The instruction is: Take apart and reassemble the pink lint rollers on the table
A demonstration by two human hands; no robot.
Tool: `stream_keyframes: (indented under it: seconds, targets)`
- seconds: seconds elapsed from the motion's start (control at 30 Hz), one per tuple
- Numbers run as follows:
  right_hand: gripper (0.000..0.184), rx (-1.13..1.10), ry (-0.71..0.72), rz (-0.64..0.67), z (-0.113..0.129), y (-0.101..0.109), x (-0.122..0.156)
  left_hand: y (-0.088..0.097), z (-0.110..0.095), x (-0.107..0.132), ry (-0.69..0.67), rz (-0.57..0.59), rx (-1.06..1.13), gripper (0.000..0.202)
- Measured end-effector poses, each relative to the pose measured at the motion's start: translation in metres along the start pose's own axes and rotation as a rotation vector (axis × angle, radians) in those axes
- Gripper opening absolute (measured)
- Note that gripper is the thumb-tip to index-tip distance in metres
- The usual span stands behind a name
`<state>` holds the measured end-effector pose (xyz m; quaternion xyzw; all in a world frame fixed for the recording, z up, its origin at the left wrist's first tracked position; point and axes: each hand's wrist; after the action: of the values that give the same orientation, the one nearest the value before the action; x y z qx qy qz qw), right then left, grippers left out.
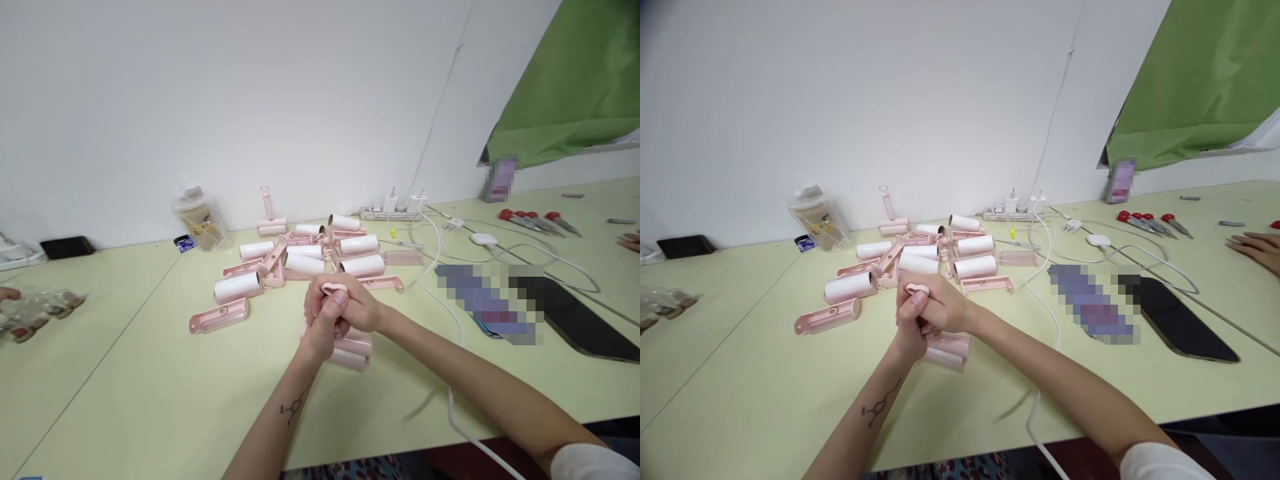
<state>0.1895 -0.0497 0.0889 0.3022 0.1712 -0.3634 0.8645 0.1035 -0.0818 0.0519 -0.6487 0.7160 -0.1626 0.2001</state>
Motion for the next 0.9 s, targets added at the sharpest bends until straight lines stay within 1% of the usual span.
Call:
stream_keyframes:
  seconds: [0.13,0.27,0.37,0.43,0.5,0.57,0.67,0.7,0.73,0.77,0.8,0.83,0.87,0.9]
  targets:
    - [0.012,0.001,0.011,-0.012,-0.003,-0.002,0.002,0.002,0.001,0.001,-0.005,0.014,-0.012,0.041]
    - [0.011,-0.012,0.013,0.006,-0.005,-0.002,0.002,0.003,0.002,0.0,0.01,0.041,-0.03,0.04]
    - [0.013,-0.009,-0.001,0.04,0.002,0.002,0.001,0.004,0.003,-0.002,0.02,0.104,-0.052,0.045]
    - [0.016,0.02,-0.061,0.079,0.01,0.008,0.003,0.007,0.002,-0.002,0.01,0.181,-0.077,0.053]
    - [0.033,0.106,-0.191,0.109,0.019,0.013,0.009,0.008,-0.004,-0.001,-0.007,0.271,-0.111,0.061]
    - [0.058,0.258,-0.348,0.096,0.024,0.015,0.021,0.01,-0.014,0.002,-0.029,0.363,-0.151,0.069]
    - [0.098,0.497,-0.506,0.044,0.018,0.007,0.045,0.013,-0.032,0.006,-0.097,0.45,-0.249,0.074]
    - [0.104,0.561,-0.538,0.045,0.013,0.002,0.053,0.015,-0.037,0.007,-0.125,0.463,-0.316,0.074]
    - [0.102,0.606,-0.579,0.078,0.008,-0.002,0.061,0.019,-0.041,0.007,-0.152,0.467,-0.392,0.073]
    - [0.09,0.624,-0.619,0.13,0.002,-0.006,0.068,0.024,-0.043,0.008,-0.182,0.455,-0.465,0.073]
    - [0.073,0.638,-0.648,0.176,-0.003,-0.008,0.073,0.031,-0.044,0.008,-0.207,0.422,-0.523,0.071]
    - [0.058,0.645,-0.655,0.191,-0.007,-0.009,0.077,0.039,-0.043,0.007,-0.231,0.354,-0.549,0.067]
    - [0.049,0.642,-0.649,0.196,-0.01,-0.007,0.078,0.047,-0.041,0.007,-0.254,0.249,-0.539,0.061]
    - [0.044,0.639,-0.635,0.182,-0.012,-0.003,0.075,0.056,-0.037,0.006,-0.282,0.111,-0.51,0.054]
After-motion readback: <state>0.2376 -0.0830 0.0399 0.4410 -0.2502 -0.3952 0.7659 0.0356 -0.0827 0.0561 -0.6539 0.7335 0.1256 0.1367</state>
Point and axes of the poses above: each hand's wrist, its own x-axis away from the middle knuckle, its own y-axis out of the back of the hand, z = x × y, and after that the axes turned 9 degrees about x, right-handed
